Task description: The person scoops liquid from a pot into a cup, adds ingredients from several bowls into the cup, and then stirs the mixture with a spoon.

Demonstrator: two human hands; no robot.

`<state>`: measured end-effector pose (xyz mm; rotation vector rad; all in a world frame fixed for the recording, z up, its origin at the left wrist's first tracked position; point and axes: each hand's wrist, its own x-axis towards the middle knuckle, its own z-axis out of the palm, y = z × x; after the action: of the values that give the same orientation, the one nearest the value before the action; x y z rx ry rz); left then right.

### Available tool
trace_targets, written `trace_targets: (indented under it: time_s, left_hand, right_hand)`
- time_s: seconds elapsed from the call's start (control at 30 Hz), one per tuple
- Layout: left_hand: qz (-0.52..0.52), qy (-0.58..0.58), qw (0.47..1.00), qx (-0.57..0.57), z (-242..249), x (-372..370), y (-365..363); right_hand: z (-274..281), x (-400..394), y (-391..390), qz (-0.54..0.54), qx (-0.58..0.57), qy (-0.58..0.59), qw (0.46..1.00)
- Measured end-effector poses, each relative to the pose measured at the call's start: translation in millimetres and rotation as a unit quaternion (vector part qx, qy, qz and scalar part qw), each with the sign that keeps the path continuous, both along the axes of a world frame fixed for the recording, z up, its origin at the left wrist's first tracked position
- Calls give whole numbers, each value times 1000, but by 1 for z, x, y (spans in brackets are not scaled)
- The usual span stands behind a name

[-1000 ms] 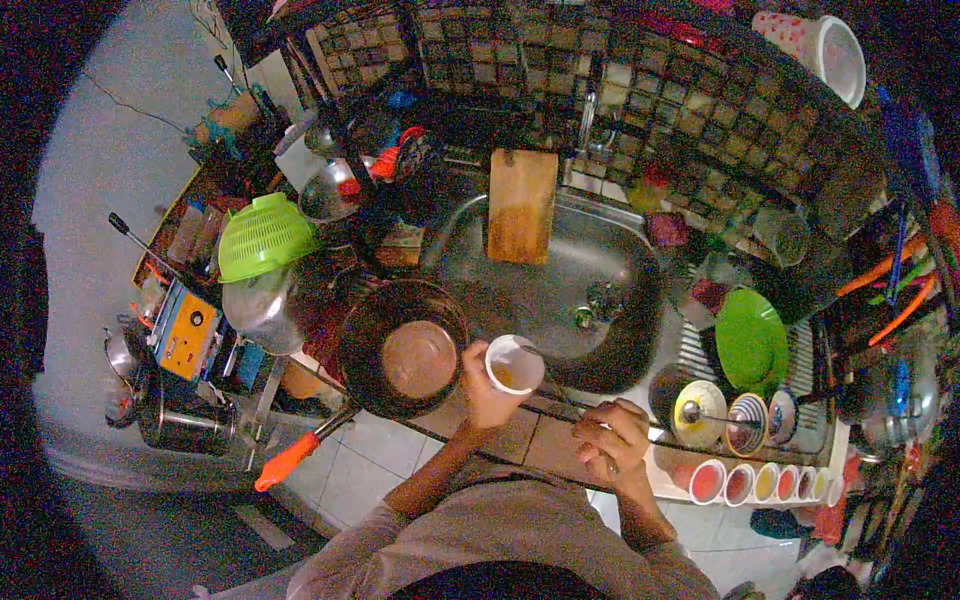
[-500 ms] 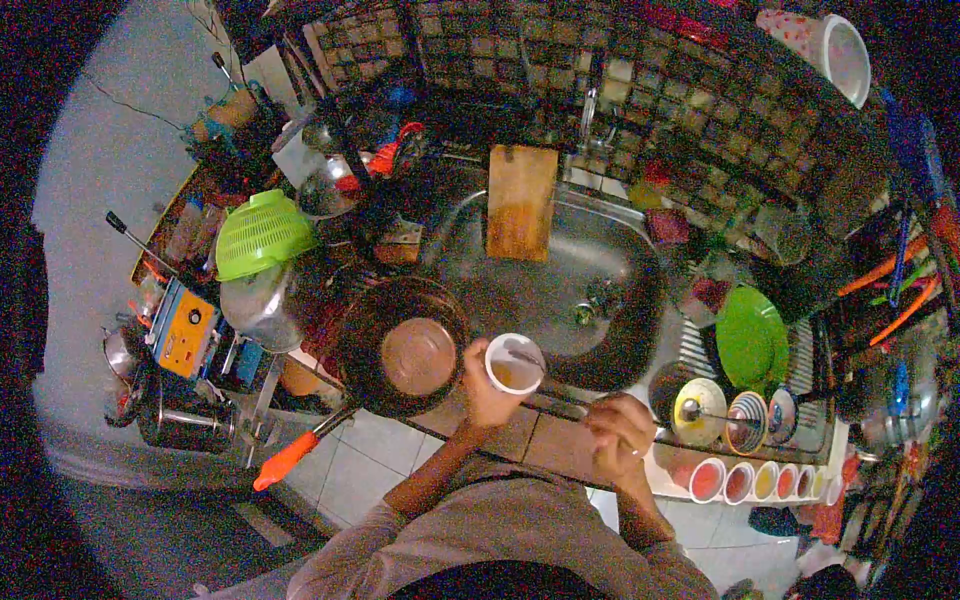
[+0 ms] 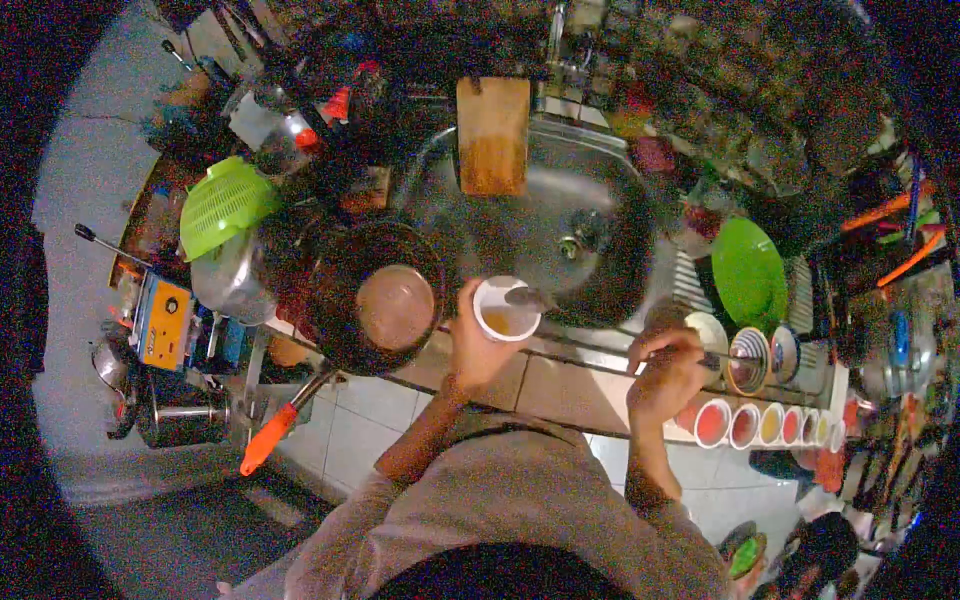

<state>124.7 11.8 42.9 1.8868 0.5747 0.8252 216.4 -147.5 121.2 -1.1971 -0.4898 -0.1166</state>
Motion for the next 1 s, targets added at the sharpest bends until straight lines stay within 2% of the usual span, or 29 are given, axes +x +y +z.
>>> trace_targets:
  time_s: [0.07,0.1,0.17,0.27,0.33,0.47,0.53,0.63,0.7,0.73,0.8,0.87,0.93,1.0]
  left_hand:
    - [-18,-14,999,-27,-12,0,1]
    - [-24,-16,999,-13,-15,-1,1]
    - [-32,-18,999,1,-16,-2,1]
    - [-53,-6,998,12,-17,-4,1]
    - [-74,22,997,-30,-19,-5,1]
    - [-79,-24,996,-29,-34,-3,-2]
    - [-102,-9,995,21,-29,-4,-2]
    - [-107,28,994,-2,-25,-9,-4]
    - [-110,28,993,-21,-40,-9,-4]
    - [-114,27,992,-40,-49,-8,-5]
    - [-108,5,994,-29,-60,-7,-5]
    - [-101,-17,995,-17,-63,-9,-5]
    - [-63,-16,998,-4,-33,-14,-5]
    - [-67,-38,997,-21,-33,-15,-3]
  right_hand:
    - [3,3,-3,-55,56,78,994]
    - [6,5,-6,-57,53,80,994]
    - [10,12,-14,18,89,96,991]
    - [7,18,-20,5,119,163,979]
    - [6,19,-21,8,119,159,980]
    - [9,20,-20,22,116,161,980]
    - [10,22,-20,20,122,162,979]
    - [12,22,-17,22,123,161,979]
    - [12,16,-11,-36,68,183,980]
    - [10,14,-10,-35,68,183,980]
    - [1,8,-6,44,23,163,985]
    - [-5,3,1,19,24,169,985]
    - [-6,-3,6,11,-22,131,991]
    - [-11,-4,9,19,-7,101,995]
